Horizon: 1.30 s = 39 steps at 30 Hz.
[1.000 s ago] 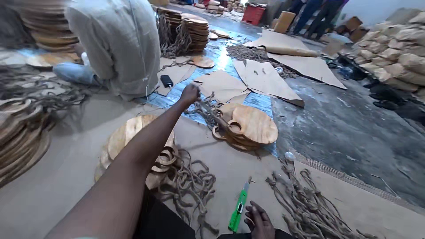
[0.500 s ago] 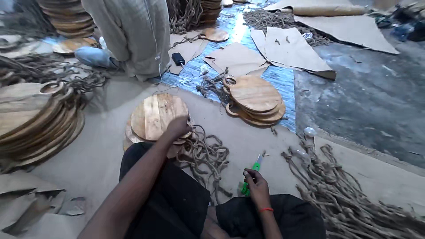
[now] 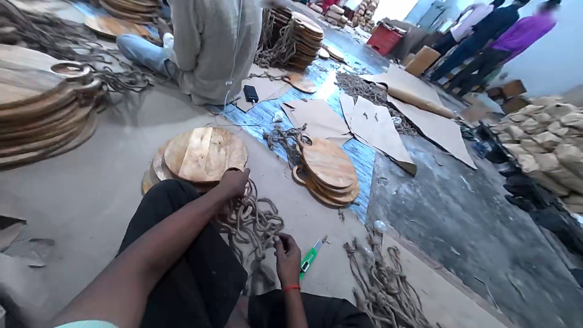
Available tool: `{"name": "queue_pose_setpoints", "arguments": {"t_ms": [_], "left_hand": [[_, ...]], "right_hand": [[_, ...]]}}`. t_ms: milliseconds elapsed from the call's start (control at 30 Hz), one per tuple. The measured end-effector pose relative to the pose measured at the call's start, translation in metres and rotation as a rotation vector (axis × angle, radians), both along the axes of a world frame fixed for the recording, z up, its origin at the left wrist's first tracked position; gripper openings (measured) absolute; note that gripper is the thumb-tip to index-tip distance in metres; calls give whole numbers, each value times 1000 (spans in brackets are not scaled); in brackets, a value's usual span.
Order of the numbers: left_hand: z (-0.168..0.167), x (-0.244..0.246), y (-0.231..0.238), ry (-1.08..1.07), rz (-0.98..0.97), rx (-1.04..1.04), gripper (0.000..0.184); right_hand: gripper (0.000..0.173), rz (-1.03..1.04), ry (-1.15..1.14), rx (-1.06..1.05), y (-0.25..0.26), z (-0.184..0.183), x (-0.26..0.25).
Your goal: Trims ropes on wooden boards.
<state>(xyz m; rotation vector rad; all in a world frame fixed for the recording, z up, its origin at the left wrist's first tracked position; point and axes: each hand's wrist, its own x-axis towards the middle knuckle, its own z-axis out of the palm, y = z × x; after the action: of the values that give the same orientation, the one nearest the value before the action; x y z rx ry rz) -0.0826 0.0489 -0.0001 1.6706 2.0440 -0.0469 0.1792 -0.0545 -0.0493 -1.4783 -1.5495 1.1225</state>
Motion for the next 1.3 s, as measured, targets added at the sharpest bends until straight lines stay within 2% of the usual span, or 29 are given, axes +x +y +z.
{"name": "queue_pose_setpoints", "arguments": {"t_ms": [33, 100, 167, 200, 267, 333, 400, 467, 567, 633, 767, 833, 933, 1000, 1100, 1167, 1200, 1233, 1300], "left_hand": [[9, -3, -2, -25, -8, 56, 60], [29, -12, -8, -83, -31, 189, 38], [41, -20, -12, -129, -47, 328, 30], [43, -23, -14, -149, -50, 390, 29], [45, -27, -15, -168, -38, 450, 29], [47, -28, -14, -176, -19, 451, 30], [48, -27, -13, -173, -13, 443, 34], [49, -26, -11, -175, -20, 426, 36], [49, -21, -6, -169, -37, 315, 49], [47, -21, -1, -161, -12, 235, 61], [37, -43, 5, -220, 123, 212, 79], [33, -47, 8, -215, 118, 161, 86], [18, -41, 7, -186, 57, 63, 90], [7, -44, 3, -152, 62, 8, 89], [1, -47, -14, -47, 94, -127, 75], [2, -42, -21, 55, 62, -207, 65], [6, -37, -22, 112, 45, -227, 67], [10, -29, -24, 152, 33, -200, 70], [14, -5, -33, 117, -82, -12, 73]], "right_hand": [[24, 1, -8, 31, 12, 5, -14], [52, 27, -31, 39, 39, 18, -46], [87, 112, -49, -33, 68, 33, -80], [99, 161, -55, -78, 81, 41, -97], [109, 260, -67, -150, 100, 48, -126], [99, 339, -111, -187, 109, 46, -146], [66, 362, -142, -157, 103, 37, -150], [50, 312, -243, -30, 88, 31, -140], [48, 266, -477, 165, 67, 33, -103], [47, 298, -572, 173, 62, 49, -64], [35, 220, -525, 253, 69, 69, 64], [32, 253, -539, 226, 65, 77, 99], [32, 207, -495, 185, 52, 70, 101], [31, 128, -346, 118, 39, 57, 96], [27, -1, -75, 60, 8, 21, 89], [16, -69, -35, 52, -9, -4, 87], [15, -87, -45, 40, -11, -8, 86], [17, -94, -41, 37, -11, -7, 84], [18, -111, 18, 18, -8, -1, 82]]}}
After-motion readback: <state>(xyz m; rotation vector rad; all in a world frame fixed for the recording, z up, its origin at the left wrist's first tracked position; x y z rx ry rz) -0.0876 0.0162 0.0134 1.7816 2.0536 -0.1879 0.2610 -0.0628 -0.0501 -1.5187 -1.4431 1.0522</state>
